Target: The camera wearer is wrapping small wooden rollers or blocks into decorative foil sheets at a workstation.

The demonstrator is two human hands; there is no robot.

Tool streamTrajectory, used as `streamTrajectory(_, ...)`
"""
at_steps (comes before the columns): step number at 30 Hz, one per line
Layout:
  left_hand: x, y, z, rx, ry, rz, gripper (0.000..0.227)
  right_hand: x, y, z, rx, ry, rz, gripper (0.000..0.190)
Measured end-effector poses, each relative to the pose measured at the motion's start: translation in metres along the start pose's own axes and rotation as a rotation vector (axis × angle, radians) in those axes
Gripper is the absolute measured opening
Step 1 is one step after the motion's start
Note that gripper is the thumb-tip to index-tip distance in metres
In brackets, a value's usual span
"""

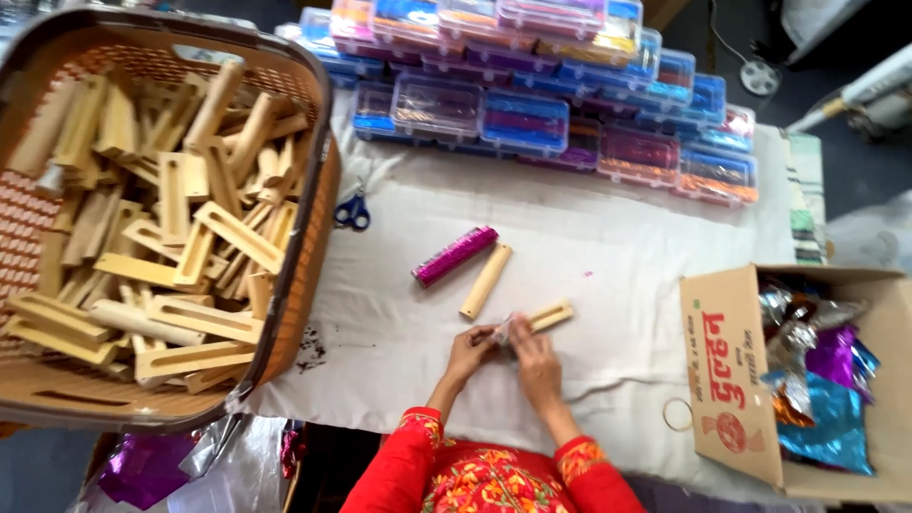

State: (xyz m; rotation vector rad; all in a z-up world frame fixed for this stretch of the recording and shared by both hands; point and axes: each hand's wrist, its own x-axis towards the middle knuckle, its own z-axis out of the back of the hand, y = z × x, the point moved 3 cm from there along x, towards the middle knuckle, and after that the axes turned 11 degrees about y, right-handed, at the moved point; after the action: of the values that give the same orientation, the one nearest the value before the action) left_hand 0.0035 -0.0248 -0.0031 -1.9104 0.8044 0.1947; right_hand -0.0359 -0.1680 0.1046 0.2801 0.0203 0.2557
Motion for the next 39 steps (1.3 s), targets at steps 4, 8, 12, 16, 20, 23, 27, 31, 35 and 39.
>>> streamTrajectory(4, 0.0, -0.003, 0.008, -0.012, 0.017, 0.039, 0.034, 0.019, -0.048, 0.012, 0.001, -0.052, -0.18, 0.073)
streamTrajectory(8, -0.002, 0.006, 0.003, -0.021, 0.004, 0.044, 0.034, 0.009, -0.05, -0.006, 0.06, -0.11, -0.301, 0.065)
streamTrajectory(12, 0.004, 0.01, 0.004, -0.06, -0.006, 0.074, 0.034, 0.001, 0.003, -0.006, 0.114, -0.067, -0.154, 0.071)
streamTrajectory(16, 0.014, 0.02, 0.015, -0.047, -0.082, 0.114, 0.035, 0.007, -0.025, -0.012, 0.122, -0.067, -0.01, 0.059)
streamTrajectory(20, 0.002, 0.0, 0.012, -0.047, -0.062, 0.018, 0.036, 0.029, -0.028, 0.024, 0.09, -0.078, -0.189, 0.051)
streamTrajectory(23, 0.009, 0.018, 0.009, -0.03, -0.049, 0.02, 0.035, 0.024, -0.016, 0.023, 0.201, -0.114, -0.213, 0.034)
streamTrajectory(27, 0.027, 0.028, 0.017, -0.089, -0.028, 0.013, 0.035, 0.029, -0.004, 0.017, 0.225, -0.152, -0.178, 0.029)
streamTrajectory(31, 0.016, 0.028, 0.018, 0.013, -0.008, 0.084, 0.036, 0.03, -0.041, 0.024, 0.286, 0.043, -0.37, 0.019)
streamTrajectory(35, 0.014, 0.006, 0.011, -0.038, 0.02, 0.086, 0.036, 0.034, -0.066, 0.03, 0.211, -0.046, -0.457, 0.018)
streamTrajectory(39, 0.011, 0.001, 0.009, -0.046, 0.016, 0.089, 0.036, 0.028, -0.03, 0.016, 0.107, -0.114, -0.222, 0.025)
